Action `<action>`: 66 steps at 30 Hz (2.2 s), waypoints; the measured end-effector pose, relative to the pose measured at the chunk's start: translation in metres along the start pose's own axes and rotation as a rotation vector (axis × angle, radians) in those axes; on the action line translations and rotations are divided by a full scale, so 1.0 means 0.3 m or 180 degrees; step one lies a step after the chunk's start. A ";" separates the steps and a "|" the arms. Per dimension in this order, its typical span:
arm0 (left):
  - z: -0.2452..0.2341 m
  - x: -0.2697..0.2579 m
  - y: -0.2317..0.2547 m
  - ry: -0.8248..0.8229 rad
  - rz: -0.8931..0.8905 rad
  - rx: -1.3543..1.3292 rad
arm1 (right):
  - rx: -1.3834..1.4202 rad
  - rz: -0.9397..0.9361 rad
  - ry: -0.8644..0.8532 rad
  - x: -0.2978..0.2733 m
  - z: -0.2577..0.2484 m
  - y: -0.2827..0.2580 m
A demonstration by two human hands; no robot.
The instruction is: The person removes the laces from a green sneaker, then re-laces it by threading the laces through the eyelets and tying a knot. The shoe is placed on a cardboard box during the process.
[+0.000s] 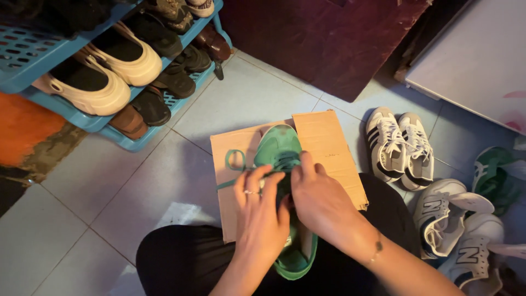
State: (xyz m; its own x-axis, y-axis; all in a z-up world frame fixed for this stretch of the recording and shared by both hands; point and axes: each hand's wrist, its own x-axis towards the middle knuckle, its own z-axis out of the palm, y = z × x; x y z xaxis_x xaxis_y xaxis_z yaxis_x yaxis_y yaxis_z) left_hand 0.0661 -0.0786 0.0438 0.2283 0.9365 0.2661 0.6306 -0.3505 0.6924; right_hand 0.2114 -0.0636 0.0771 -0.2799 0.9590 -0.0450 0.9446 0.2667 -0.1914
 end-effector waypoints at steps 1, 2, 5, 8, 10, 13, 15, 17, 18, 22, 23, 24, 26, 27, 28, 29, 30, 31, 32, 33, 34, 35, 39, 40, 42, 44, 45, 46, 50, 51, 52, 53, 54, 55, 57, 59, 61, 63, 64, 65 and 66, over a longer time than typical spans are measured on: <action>-0.001 -0.005 -0.005 0.0112 -0.0011 -0.0047 | 0.0085 -0.0071 0.0119 -0.009 -0.004 0.001; 0.001 -0.009 -0.008 0.0224 -0.0023 -0.0093 | 0.0045 -0.0043 0.0110 -0.017 -0.004 -0.005; 0.016 -0.003 -0.012 0.0385 -0.0198 -0.0173 | -0.0143 -0.0026 0.0252 -0.035 -0.007 -0.026; 0.018 -0.003 -0.014 0.0297 -0.0528 -0.0265 | -0.0397 -0.0050 0.0756 -0.052 -0.017 -0.043; 0.014 -0.008 -0.015 0.0354 -0.0582 0.0004 | -0.0462 0.0036 0.1154 -0.076 -0.024 -0.053; 0.015 -0.009 -0.012 0.0449 -0.0601 0.0094 | 0.2245 0.2111 0.1167 -0.114 -0.029 -0.036; 0.017 -0.006 -0.010 0.0452 -0.0724 0.0012 | 0.1692 0.1142 0.1767 -0.130 -0.027 0.010; 0.021 -0.004 -0.008 0.0391 -0.0973 -0.0101 | 0.2406 0.0697 0.2014 -0.142 -0.017 0.075; 0.023 -0.002 -0.007 0.0395 -0.0997 -0.0177 | 0.3405 0.0740 0.1952 -0.143 -0.007 0.111; 0.032 -0.004 -0.013 0.0382 -0.1093 -0.0274 | 0.6142 -0.0057 0.1734 -0.196 0.037 0.253; 0.034 -0.004 -0.016 0.0375 -0.1113 -0.0251 | 0.6179 -0.0050 0.1807 -0.220 0.043 0.289; 0.035 -0.005 -0.017 0.0383 -0.1122 -0.0265 | 0.6215 -0.0043 0.1881 -0.252 0.043 0.327; 0.037 -0.007 -0.021 0.0409 -0.1132 -0.0296 | 0.6139 0.0013 0.2098 -0.296 0.045 0.418; 0.038 -0.006 -0.022 0.0383 -0.1178 -0.0305 | 0.6025 0.0068 0.2239 -0.316 0.036 0.479; 0.038 -0.006 -0.023 0.0357 -0.1225 -0.0315 | 0.5874 0.0231 0.2408 -0.335 0.030 0.538; 0.037 -0.005 -0.024 0.0330 -0.1267 -0.0330 | 0.5672 0.0468 0.2567 -0.357 0.027 0.591; 0.037 -0.005 -0.026 0.0351 -0.1226 -0.0294 | 0.5432 0.0767 0.2709 -0.381 0.028 0.638; 0.038 -0.005 -0.026 0.0372 -0.1181 -0.0261 | 0.5230 0.1026 0.2820 -0.407 0.032 0.681; 0.038 -0.005 -0.027 0.0392 -0.1137 -0.0228 | 0.5016 0.1288 0.2844 -0.429 0.045 0.717; 0.038 -0.004 -0.028 0.0349 -0.1156 -0.0190 | 0.4779 0.1564 0.2851 -0.450 0.053 0.751; 0.038 -0.004 -0.029 0.0305 -0.1175 -0.0153 | 0.4569 0.1826 0.2827 -0.466 0.065 0.778; 0.037 -0.002 -0.032 0.0264 -0.1192 -0.0113 | 0.4370 0.2043 0.2772 -0.478 0.078 0.802; 0.037 -0.003 -0.034 0.0314 -0.0987 -0.0127 | 0.3771 0.2625 0.2501 -0.504 0.121 0.861; 0.036 -0.003 -0.034 0.0316 -0.0939 -0.0069 | 0.3661 0.2716 0.2435 -0.510 0.126 0.870; 0.031 0.005 -0.033 0.0319 -0.0859 -0.0055 | 0.3478 0.2830 0.2358 -0.515 0.128 0.884; 0.013 0.017 -0.037 0.0321 -0.0814 -0.0128 | 0.3361 0.2909 0.2289 -0.514 0.137 0.879; 0.003 0.024 -0.040 0.0207 -0.0948 -0.0096 | 0.3297 0.2939 0.2255 -0.518 0.136 0.878; -0.006 0.033 -0.046 0.0092 -0.1080 -0.0064 | 0.3251 0.2968 0.2232 -0.521 0.140 0.874; -0.023 0.061 -0.079 -0.0235 -0.1325 -0.0003 | 0.3012 0.3087 0.2105 -0.557 0.131 0.862; -0.020 0.059 -0.083 -0.0179 -0.1227 0.0062 | 0.2949 0.3109 0.2076 -0.565 0.127 0.860; -0.014 0.058 -0.086 -0.0123 -0.1128 0.0127 | 0.2884 0.3131 0.2028 -0.573 0.122 0.857; -0.010 0.059 -0.090 -0.0049 -0.1018 0.0191 | 0.2817 0.3133 0.2010 -0.570 0.115 0.857; -0.009 0.054 -0.092 -0.0022 -0.1022 0.0215 | 0.2753 0.3135 0.1984 -0.567 0.106 0.855; -0.007 0.053 -0.091 0.0009 -0.1015 0.0241 | 0.2695 0.3126 0.1973 -0.561 0.094 0.854; -0.006 0.050 -0.084 0.0025 -0.1054 0.0264 | 0.2563 0.3098 0.1983 -0.558 0.058 0.846; -0.011 0.051 -0.075 0.0001 -0.1145 0.0262 | 0.2425 0.3038 0.1979 -0.540 0.017 0.829; -0.015 0.056 -0.069 -0.0130 -0.1353 0.0240 | 0.2286 0.2935 0.2014 -0.514 -0.028 0.793; -0.015 0.051 -0.073 0.0014 -0.1304 0.0226 | 0.2157 0.2713 0.2000 -0.479 -0.061 0.732; -0.011 0.046 -0.079 0.0226 -0.1145 0.0223 | 0.2095 0.2571 0.1992 -0.459 -0.076 0.691; -0.006 0.040 -0.088 0.0426 -0.0982 0.0225 | 0.2086 0.2350 0.1914 -0.437 -0.081 0.639; 0.000 0.037 -0.099 0.0317 -0.1063 0.0033 | 0.2087 0.2138 0.1846 -0.405 -0.083 0.582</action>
State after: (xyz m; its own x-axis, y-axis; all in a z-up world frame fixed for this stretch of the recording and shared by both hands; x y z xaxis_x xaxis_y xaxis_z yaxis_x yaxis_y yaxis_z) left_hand 0.0498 -0.0577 0.0261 -0.0650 0.9938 0.0906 0.6659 -0.0244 0.7457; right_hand 0.4145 -0.1311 0.0736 0.5415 0.8348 0.0993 0.5518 -0.2638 -0.7911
